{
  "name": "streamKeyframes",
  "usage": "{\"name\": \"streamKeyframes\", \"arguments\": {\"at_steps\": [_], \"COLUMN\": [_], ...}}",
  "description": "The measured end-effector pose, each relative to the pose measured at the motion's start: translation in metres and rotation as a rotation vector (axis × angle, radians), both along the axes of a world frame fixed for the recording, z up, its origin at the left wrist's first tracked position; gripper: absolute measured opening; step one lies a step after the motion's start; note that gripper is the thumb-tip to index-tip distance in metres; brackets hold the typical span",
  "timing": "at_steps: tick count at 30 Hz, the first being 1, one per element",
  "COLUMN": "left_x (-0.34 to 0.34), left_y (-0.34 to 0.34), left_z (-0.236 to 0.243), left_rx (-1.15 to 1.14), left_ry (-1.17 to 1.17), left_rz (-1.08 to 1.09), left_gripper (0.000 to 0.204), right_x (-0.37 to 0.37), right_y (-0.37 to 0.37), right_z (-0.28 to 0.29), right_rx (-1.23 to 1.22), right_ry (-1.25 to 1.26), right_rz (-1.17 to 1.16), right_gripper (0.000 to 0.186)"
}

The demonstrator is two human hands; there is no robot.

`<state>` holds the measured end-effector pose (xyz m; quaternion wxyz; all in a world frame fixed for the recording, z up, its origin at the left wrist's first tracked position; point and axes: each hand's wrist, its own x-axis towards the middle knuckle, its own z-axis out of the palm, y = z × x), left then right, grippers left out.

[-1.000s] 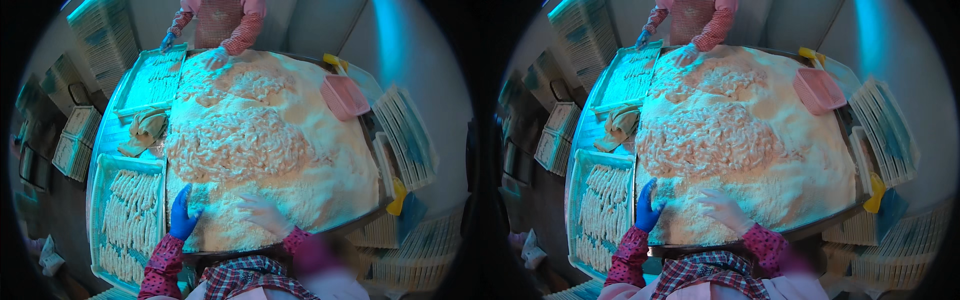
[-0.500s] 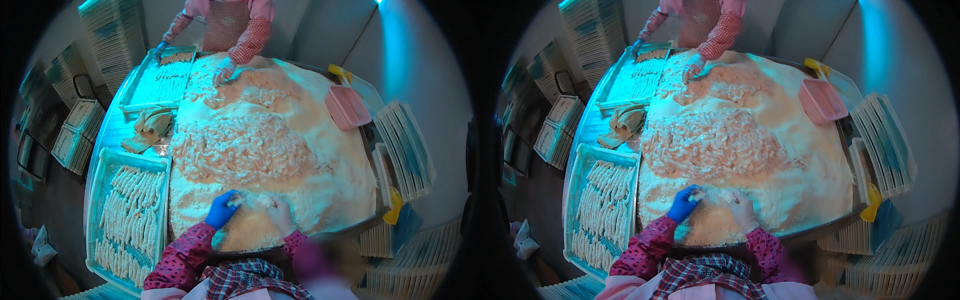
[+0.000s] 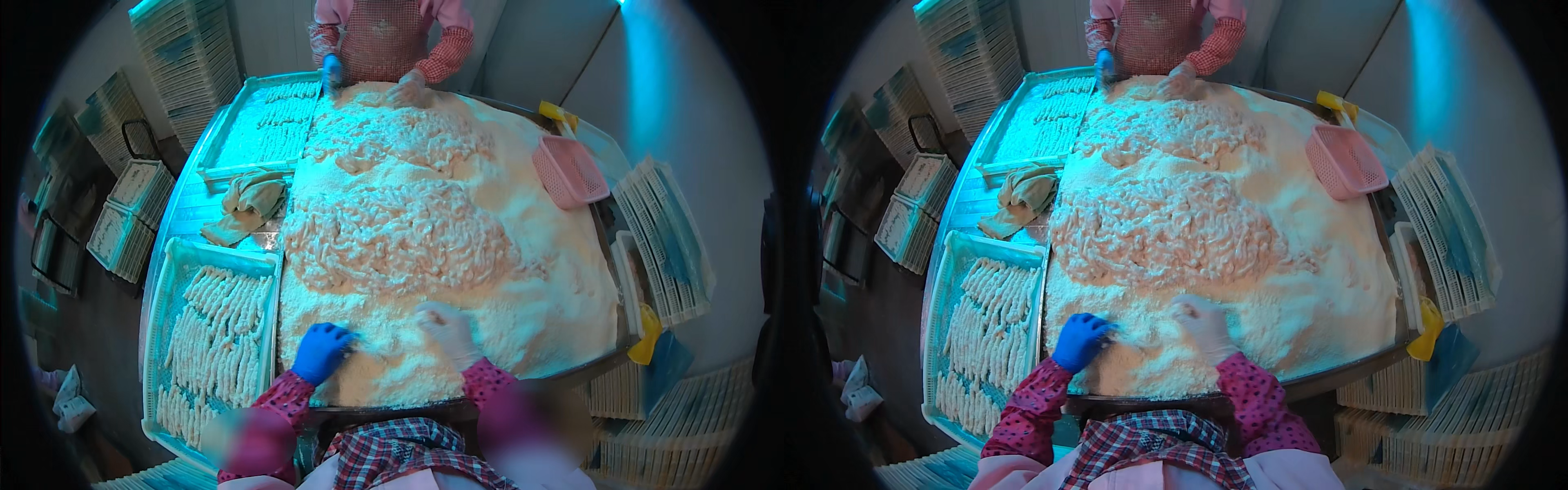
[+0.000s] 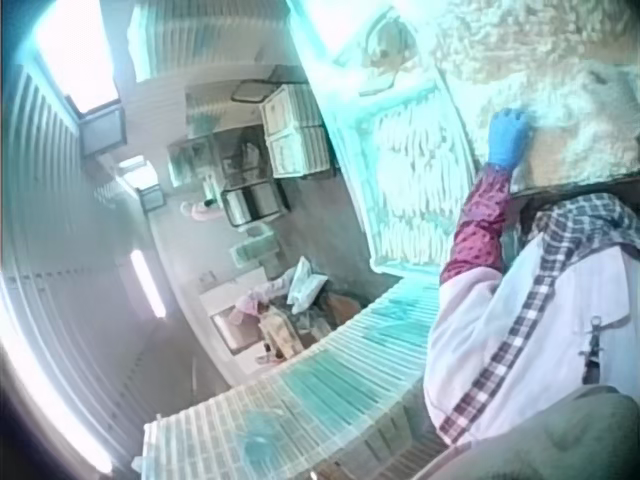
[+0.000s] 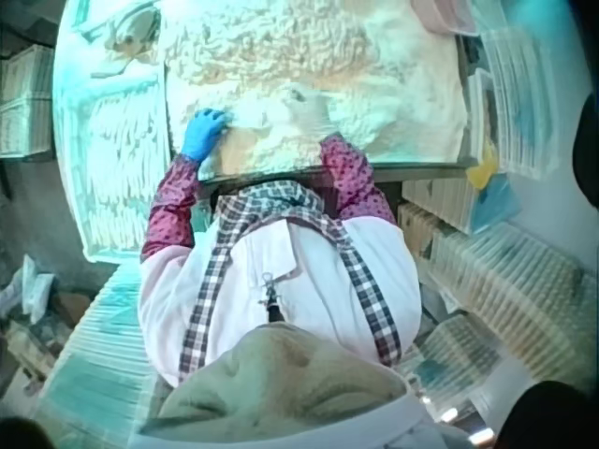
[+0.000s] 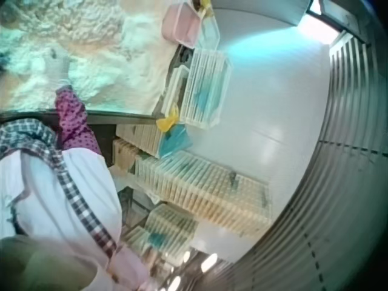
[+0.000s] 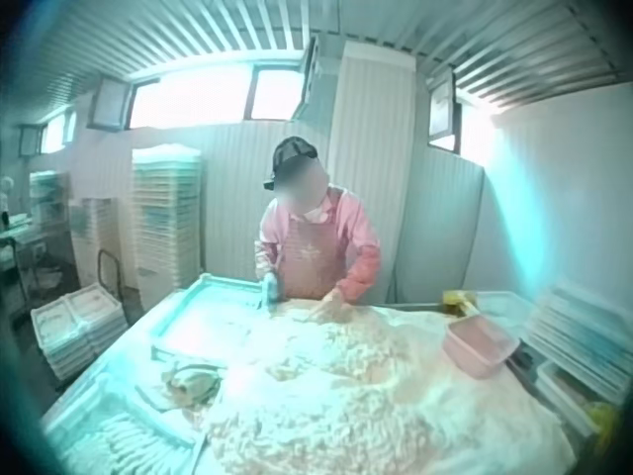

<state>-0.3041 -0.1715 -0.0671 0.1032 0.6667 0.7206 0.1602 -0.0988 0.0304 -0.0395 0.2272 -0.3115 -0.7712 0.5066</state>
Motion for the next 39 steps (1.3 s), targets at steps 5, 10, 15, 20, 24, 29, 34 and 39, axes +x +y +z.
{"name": "streamKeyframes", "arguments": {"at_steps": [5, 10, 15, 20, 24, 29, 34, 39], "left_x": [0.023, 0.028, 0.086, 0.058, 0.013, -0.151, -0.309, -0.39], "left_y": [0.006, 0.017, 0.055, 0.004, -0.012, -0.058, -0.145, -0.206], "left_z": [0.017, -0.011, 0.038, -0.033, -0.015, -0.054, -0.039, -0.129], "left_rx": [0.278, 0.076, 0.513, 0.546, 0.403, 1.122, 1.103, 0.498], "left_ry": [0.033, -1.159, -2.164, -2.722, -2.368, -2.29, -0.96, -1.139], "left_rz": [0.033, 0.406, 0.598, 0.507, 0.638, 0.356, 1.179, 1.025], "left_gripper": [0.046, 0.038, 0.05, 0.051, 0.05, 0.045, 0.056, 0.054], "right_x": [0.01, -0.006, -0.044, -0.094, -0.148, -0.2, -0.209, -0.216], "right_y": [-0.001, -0.008, -0.059, -0.063, -0.013, 0.013, -0.002, 0.002], "right_z": [0.014, 0.017, 0.011, 0.043, 0.031, 0.003, 0.03, 0.035], "right_rx": [0.232, 0.599, 0.686, 0.356, 0.738, 1.133, 0.987, 0.94], "right_ry": [-0.023, -0.115, -0.009, 0.231, -0.103, -0.359, -0.126, -0.107], "right_rz": [-0.01, 0.114, 0.256, 0.359, 0.221, 0.311, 0.287, 0.277], "right_gripper": [0.04, 0.06, 0.059, 0.06, 0.042, 0.024, 0.023, 0.021]}}
